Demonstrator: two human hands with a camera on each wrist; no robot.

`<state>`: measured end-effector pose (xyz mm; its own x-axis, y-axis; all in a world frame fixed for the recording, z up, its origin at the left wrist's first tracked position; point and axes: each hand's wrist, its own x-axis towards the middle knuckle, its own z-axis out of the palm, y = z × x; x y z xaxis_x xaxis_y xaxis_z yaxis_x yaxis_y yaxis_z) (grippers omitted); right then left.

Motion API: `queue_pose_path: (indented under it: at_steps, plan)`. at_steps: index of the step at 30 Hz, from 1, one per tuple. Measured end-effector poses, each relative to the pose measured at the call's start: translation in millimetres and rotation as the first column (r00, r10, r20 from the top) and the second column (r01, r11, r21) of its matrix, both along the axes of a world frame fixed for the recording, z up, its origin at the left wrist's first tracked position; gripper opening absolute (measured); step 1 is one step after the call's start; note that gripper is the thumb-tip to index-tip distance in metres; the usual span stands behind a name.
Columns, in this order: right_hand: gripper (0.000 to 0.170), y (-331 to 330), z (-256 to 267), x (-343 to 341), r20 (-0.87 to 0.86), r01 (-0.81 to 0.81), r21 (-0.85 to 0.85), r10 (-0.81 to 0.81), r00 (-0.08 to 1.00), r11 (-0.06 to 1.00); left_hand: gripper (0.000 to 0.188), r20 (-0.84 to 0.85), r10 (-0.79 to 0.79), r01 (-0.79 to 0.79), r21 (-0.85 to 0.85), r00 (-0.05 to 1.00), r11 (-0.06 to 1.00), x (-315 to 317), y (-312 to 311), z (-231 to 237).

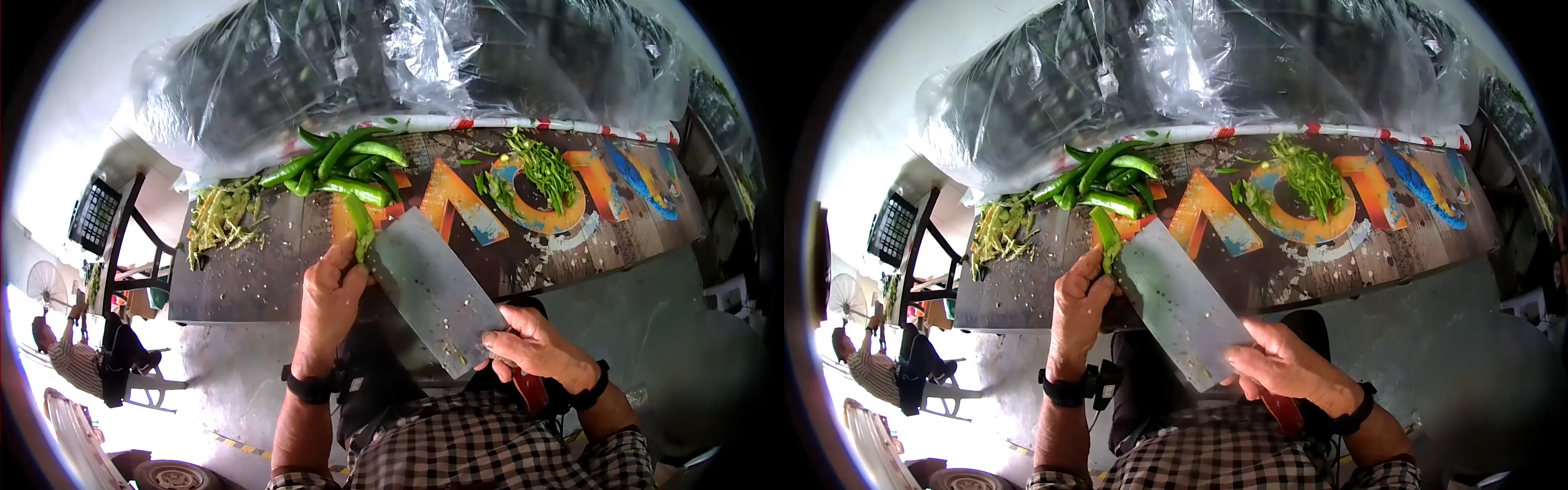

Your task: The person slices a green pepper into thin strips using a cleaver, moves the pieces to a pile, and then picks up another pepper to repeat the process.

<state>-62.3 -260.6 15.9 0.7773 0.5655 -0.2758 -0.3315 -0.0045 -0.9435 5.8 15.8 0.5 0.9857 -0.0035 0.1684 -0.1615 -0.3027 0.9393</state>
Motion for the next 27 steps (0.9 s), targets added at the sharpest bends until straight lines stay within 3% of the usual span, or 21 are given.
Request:
queue_pose_path:
  at_steps: [6, 7, 13, 19, 20, 21, 24, 27]
  plan:
    - [0.032, -1, -10, 1, -0.245, 0.029, 0.094, -0.005, 0.97, 0.995, 0.042, -0.024, -0.038, 0.038, -0.006, 0.999, 0.999, 0, 2, 6]
    - [0.029, 1, -7, 0, -0.237, 0.047, 0.117, -0.018, 0.971, 0.992, 0.043, 0.003, -0.02, 0.019, 0.071, 1.0, 0.997, 1, 3, 3]
    - [0.031, 5, -13, 0, -0.265, 0.071, 0.127, -0.035, 0.964, 0.989, 0.042, 0.022, 0.004, -0.006, 0.083, 1.0, 0.997, 0, 0, 3]
    - [0.034, -1, -26, 3, -0.52, 0.162, 0.377, 0.064, 0.852, 0.912, 0.032, 0.053, -0.008, 0.003, 0.094, 0.999, 0.996, 6, 4, -3]
    - [0.035, 1, -26, 4, -0.508, 0.157, 0.375, 0.061, 0.859, 0.914, 0.029, 0.039, -0.024, 0.02, 0.086, 0.999, 0.996, 6, 6, -4]
    - [0.035, 4, -26, 6, -0.498, 0.153, 0.372, 0.058, 0.865, 0.915, 0.024, -0.008, 0.008, -0.006, 0.219, 1.0, 0.976, 2, 7, 2]
    - [0.034, 11, -21, 6, -0.442, 0.138, 0.36, 0.038, 0.896, 0.923, 0.021, 0.002, 0.012, -0.012, 0.019, 1.0, 1.0, 2, -1, 5]
    - [0.032, 13, -9, 8, -0.371, 0.112, 0.289, 0.004, 0.929, 0.951, 0.019, 0.015, 0.007, -0.008, 0.063, 1.0, 0.998, 3, 2, 4]
